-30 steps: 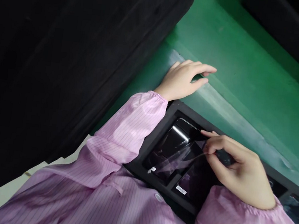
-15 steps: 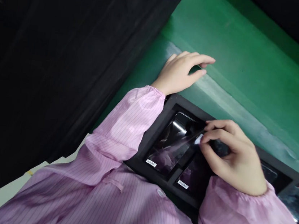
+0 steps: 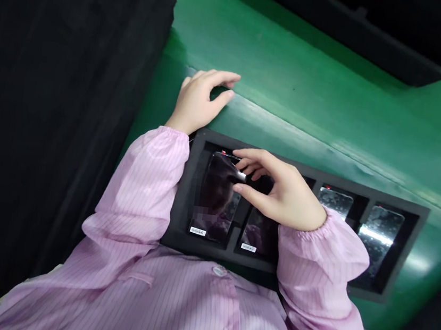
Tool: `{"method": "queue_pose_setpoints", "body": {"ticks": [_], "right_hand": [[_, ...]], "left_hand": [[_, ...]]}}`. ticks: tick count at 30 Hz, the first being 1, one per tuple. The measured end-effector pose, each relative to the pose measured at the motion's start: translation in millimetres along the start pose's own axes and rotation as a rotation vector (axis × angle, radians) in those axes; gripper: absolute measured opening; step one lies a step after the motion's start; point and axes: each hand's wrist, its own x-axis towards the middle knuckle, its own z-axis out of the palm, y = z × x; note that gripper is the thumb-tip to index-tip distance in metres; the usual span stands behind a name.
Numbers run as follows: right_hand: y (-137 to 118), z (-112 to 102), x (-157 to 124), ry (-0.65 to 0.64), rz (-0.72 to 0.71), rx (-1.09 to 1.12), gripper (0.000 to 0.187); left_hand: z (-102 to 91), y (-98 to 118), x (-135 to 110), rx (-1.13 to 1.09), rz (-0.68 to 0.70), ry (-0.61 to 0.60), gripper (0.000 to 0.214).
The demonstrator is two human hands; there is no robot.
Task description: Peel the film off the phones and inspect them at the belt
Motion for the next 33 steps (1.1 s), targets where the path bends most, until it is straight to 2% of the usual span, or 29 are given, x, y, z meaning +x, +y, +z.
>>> {"method": "queue_pose_setpoints", "body": {"ticks": [3, 6, 12, 17, 20, 23, 26, 28, 31, 33], "right_hand": [[2, 3, 0, 0.060, -0.001, -0.187, 0.044], [-5, 7, 6, 0.079, 0.020, -0.297, 0.034], [-34, 20, 26, -0.007, 0.066, 0.072, 0.028], [-36, 39, 34, 0.085, 0.197, 0.189, 0.017], [-33, 41, 30, 0.147, 0.252, 0.205, 0.014], [-29, 25, 18, 0.146, 0.244, 0.164, 0.014], [-19, -7, 0, 0.171, 0.234, 0.042, 0.022], [-9, -32, -13, 0.201, 0.252, -0.055, 0.019], [6, -59, -33, 0.103, 0.291, -0.111, 0.017], [12, -66, -43, 0.002, 0.311, -0.160, 0.020]], "left_hand": [[1.1, -3, 0, 0.000, 0.013, 0.006, 0.029], [2.1, -5, 1, -0.003, 0.027, 0.013, 0.030], [3.0, -7, 0, -0.009, 0.050, 0.018, 0.031], [4.0, -8, 0, -0.031, 0.035, 0.030, 0.031], [4.4, -9, 0, -0.029, 0.023, 0.020, 0.030], [4.9, -11, 0, -0.023, 0.022, 0.011, 0.031], [5.3, -13, 0, -0.018, 0.035, 0.019, 0.031], [5.2, -13, -1, -0.008, 0.040, 0.025, 0.031], [4.5, -10, -2, 0.005, 0.028, 0.026, 0.031], [4.0, -8, -3, -0.001, 0.021, 0.022, 0.031]]}}
